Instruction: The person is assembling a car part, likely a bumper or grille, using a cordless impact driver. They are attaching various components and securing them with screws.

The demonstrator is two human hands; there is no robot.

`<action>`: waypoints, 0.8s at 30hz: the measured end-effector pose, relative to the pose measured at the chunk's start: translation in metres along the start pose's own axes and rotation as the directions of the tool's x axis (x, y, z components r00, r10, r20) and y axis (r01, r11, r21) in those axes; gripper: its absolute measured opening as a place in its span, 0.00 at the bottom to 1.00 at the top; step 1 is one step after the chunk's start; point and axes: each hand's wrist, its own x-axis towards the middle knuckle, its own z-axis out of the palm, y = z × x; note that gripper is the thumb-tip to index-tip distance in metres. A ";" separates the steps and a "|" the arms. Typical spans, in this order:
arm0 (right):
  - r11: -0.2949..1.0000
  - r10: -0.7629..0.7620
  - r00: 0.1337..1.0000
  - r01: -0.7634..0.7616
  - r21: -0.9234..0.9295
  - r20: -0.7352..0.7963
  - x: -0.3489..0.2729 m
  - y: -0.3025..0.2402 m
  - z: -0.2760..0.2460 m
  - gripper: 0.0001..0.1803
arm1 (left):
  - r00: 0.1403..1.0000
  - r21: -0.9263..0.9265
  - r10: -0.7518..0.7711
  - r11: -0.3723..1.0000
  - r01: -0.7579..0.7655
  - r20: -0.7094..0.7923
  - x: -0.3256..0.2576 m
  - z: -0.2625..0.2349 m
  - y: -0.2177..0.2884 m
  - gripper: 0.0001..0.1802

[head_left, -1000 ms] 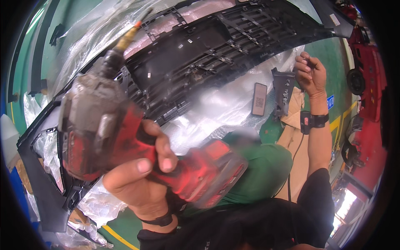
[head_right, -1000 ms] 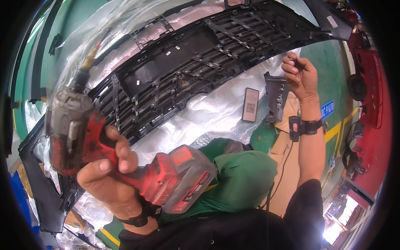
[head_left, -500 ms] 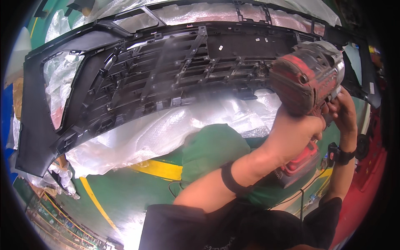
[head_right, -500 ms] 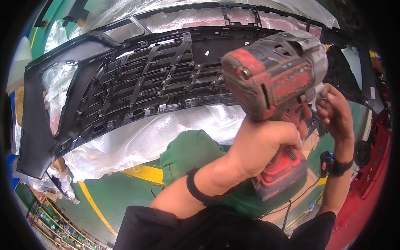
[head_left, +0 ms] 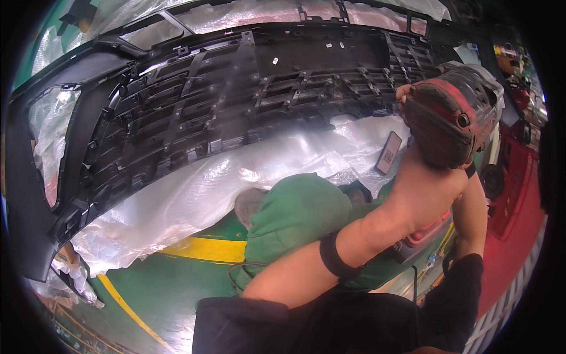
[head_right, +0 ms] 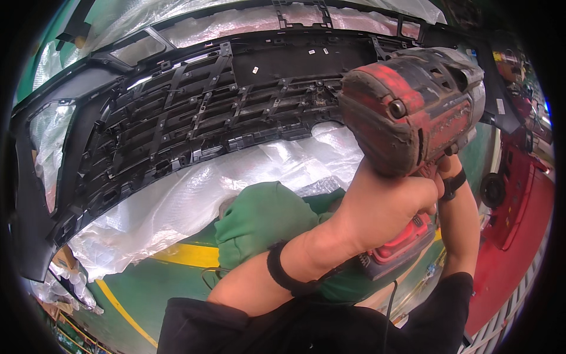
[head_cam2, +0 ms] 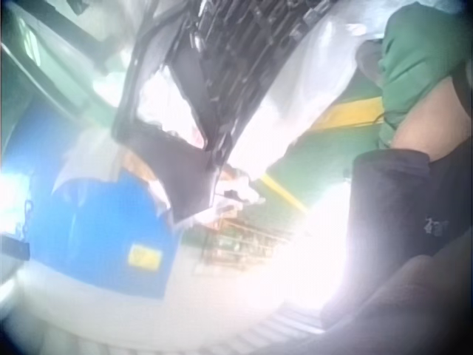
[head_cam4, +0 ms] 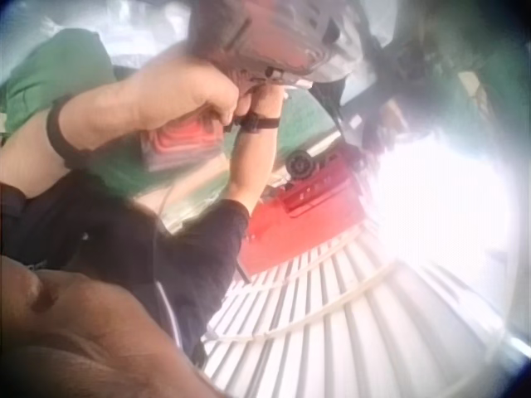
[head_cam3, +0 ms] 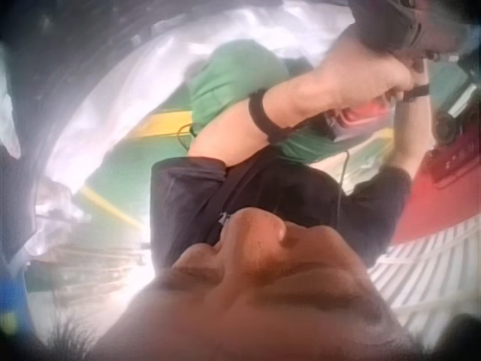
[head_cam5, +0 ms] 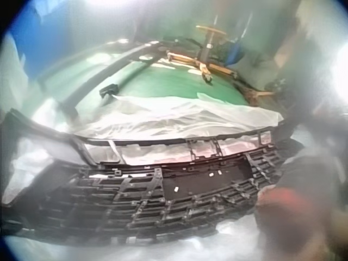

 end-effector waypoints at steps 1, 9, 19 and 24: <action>1.000 -0.004 1.000 0.005 -0.011 0.022 0.005 0.002 0.004 0.16 | 1.000 0.023 0.023 0.999 -0.023 -0.016 0.000 -0.002 -0.003 0.15; 0.974 -0.009 0.991 0.038 -0.223 0.131 0.028 0.033 0.026 0.14 | 0.999 0.219 0.051 0.975 -0.047 -0.015 0.000 -0.006 -0.006 0.18; 0.905 0.045 0.991 0.011 -0.424 0.124 0.054 0.138 0.062 0.13 | 0.943 0.372 0.325 0.869 -0.326 0.067 -0.006 0.002 -0.028 0.17; 0.891 0.101 0.973 0.005 -0.454 0.209 0.051 0.143 0.075 0.12 | 0.928 0.362 0.373 0.866 -0.346 -0.007 -0.001 0.003 -0.026 0.13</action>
